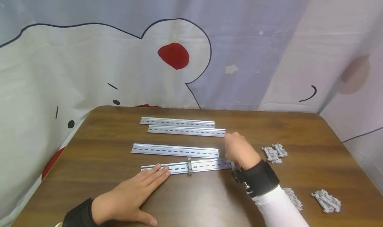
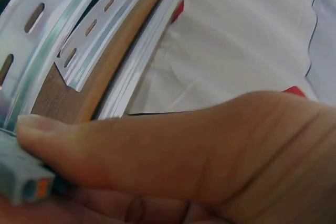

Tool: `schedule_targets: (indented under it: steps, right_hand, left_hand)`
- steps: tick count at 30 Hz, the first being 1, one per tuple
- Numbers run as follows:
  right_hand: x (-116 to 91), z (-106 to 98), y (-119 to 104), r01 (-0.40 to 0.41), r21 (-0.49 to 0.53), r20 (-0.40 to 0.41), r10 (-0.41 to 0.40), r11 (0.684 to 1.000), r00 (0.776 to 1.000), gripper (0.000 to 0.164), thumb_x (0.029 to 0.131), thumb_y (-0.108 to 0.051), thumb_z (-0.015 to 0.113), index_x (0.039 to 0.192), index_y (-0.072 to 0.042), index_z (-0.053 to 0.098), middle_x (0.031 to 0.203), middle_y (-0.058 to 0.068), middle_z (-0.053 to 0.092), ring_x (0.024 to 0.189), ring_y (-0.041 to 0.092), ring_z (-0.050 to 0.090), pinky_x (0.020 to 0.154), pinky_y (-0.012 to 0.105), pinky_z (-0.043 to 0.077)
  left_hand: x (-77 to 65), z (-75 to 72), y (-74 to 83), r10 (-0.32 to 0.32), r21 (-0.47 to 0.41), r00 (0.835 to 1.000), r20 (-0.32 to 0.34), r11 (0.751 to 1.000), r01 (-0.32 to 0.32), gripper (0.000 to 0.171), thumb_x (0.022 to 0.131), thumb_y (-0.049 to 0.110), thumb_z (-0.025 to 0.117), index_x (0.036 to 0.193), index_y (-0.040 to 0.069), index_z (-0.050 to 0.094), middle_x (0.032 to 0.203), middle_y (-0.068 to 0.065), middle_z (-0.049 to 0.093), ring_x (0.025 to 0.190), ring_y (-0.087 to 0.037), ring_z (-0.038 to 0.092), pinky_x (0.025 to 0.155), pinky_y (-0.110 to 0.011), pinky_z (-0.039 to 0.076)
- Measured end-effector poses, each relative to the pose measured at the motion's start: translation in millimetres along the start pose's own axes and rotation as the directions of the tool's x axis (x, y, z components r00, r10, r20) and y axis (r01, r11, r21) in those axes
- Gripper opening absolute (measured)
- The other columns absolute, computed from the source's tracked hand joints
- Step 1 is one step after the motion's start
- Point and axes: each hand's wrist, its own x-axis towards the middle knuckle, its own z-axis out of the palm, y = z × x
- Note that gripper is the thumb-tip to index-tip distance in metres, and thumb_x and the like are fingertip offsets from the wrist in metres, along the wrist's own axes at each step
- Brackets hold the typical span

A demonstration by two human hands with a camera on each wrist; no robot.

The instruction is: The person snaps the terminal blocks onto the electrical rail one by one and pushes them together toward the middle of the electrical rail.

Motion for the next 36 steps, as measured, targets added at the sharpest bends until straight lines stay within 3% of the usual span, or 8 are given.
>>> schedule_targets:
  steps: [3, 5, 8, 12, 15, 18, 24, 36]
  right_hand:
    - [-9, 0, 8, 0.048, 0.025, -0.014, -0.047, 0.999, 0.999, 0.017, 0.07, 0.006, 0.066, 0.066, -0.01, 0.061, 0.064, -0.001, 0.054, 0.055, 0.015, 0.052, 0.054, 0.03, 0.045]
    - [-14, -3, 19, 0.083, 0.111, 0.012, -0.085, 0.99, 0.996, 0.007, 0.075, -0.004, 0.074, 0.078, -0.007, 0.069, 0.062, -0.002, 0.059, 0.054, 0.015, 0.058, 0.059, 0.032, 0.049]
    - [-20, -5, 41, 0.129, 0.303, 0.064, -0.155, 0.944, 0.986, 0.032, 0.079, -0.017, 0.079, 0.104, 0.001, 0.07, 0.065, 0.001, 0.068, 0.058, 0.017, 0.067, 0.069, 0.034, 0.055]
    - [-21, 0, 69, 0.119, 0.614, 0.129, -0.248, 0.78, 0.96, 0.041, 0.085, -0.009, 0.072, 0.116, 0.014, 0.06, 0.084, 0.013, 0.073, 0.074, 0.023, 0.071, 0.07, 0.035, 0.059]
    - [-21, 8, 81, 0.087, 0.756, 0.15, -0.301, 0.649, 0.942, 0.046, 0.089, -0.003, 0.067, 0.124, 0.022, 0.05, 0.097, 0.024, 0.071, 0.085, 0.027, 0.071, 0.075, 0.038, 0.059]
    - [-22, 14, 87, 0.082, 0.803, 0.133, -0.311, 0.59, 0.941, 0.05, 0.09, -0.003, 0.066, 0.127, 0.024, 0.046, 0.103, 0.028, 0.068, 0.092, 0.029, 0.07, 0.08, 0.039, 0.058]
    - [-27, 20, 88, 0.066, 0.83, 0.089, -0.248, 0.554, 0.965, 0.054, 0.088, -0.006, 0.07, 0.129, 0.022, 0.047, 0.109, 0.027, 0.068, 0.094, 0.026, 0.07, 0.083, 0.037, 0.056]
    - [-21, 31, 66, 0.126, 0.796, 0.055, -0.278, 0.592, 0.959, 0.049, 0.088, -0.009, 0.07, 0.125, 0.019, 0.054, 0.104, 0.023, 0.071, 0.092, 0.023, 0.071, 0.081, 0.031, 0.057]
  left_hand:
    - [0.8, -0.5, 1.8, 0.001, -0.001, 1.0, 0.005, 1.0, -0.001, 0.117, 0.073, 0.083, 0.051, 0.158, 0.013, 0.011, 0.164, -0.006, 0.01, 0.15, -0.03, 0.012, 0.115, -0.051, 0.026]
    - [1.8, -0.9, 2.9, 0.005, 0.001, 1.0, 0.008, 1.0, -0.005, 0.117, 0.073, 0.083, 0.051, 0.158, 0.013, 0.011, 0.164, -0.006, 0.011, 0.149, -0.03, 0.012, 0.115, -0.051, 0.026]
    - [3.2, 0.2, 4.1, 0.012, 0.014, 1.0, 0.002, 1.0, -0.012, 0.117, 0.073, 0.084, 0.05, 0.158, 0.012, 0.011, 0.164, -0.006, 0.011, 0.149, -0.03, 0.012, 0.115, -0.051, 0.026]
    - [3.4, 3.3, 4.0, 0.014, 0.035, 1.0, -0.01, 0.999, -0.014, 0.117, 0.073, 0.085, 0.047, 0.158, 0.012, 0.012, 0.164, -0.006, 0.012, 0.149, -0.03, 0.013, 0.115, -0.051, 0.027]
    - [1.9, 3.7, 3.3, 0.008, 0.041, 1.0, -0.011, 0.999, -0.008, 0.118, 0.072, 0.086, 0.047, 0.158, 0.012, 0.012, 0.164, -0.006, 0.013, 0.149, -0.03, 0.013, 0.114, -0.051, 0.027]
    - [1.0, 3.3, 2.7, 0.008, 0.043, 1.0, -0.015, 0.999, -0.007, 0.118, 0.072, 0.086, 0.047, 0.158, 0.012, 0.012, 0.164, -0.006, 0.013, 0.149, -0.031, 0.013, 0.114, -0.052, 0.027]
    - [1.1, 2.1, 1.2, 0.009, 0.028, 1.0, -0.007, 1.0, -0.009, 0.117, 0.073, 0.086, 0.045, 0.158, 0.013, 0.011, 0.164, -0.006, 0.012, 0.149, -0.03, 0.012, 0.115, -0.052, 0.026]
    - [0.6, 2.0, -1.2, 0.011, 0.019, 1.0, 0.002, 1.0, -0.011, 0.117, 0.072, 0.085, 0.044, 0.158, 0.013, 0.011, 0.164, -0.006, 0.012, 0.149, -0.031, 0.011, 0.115, -0.053, 0.026]
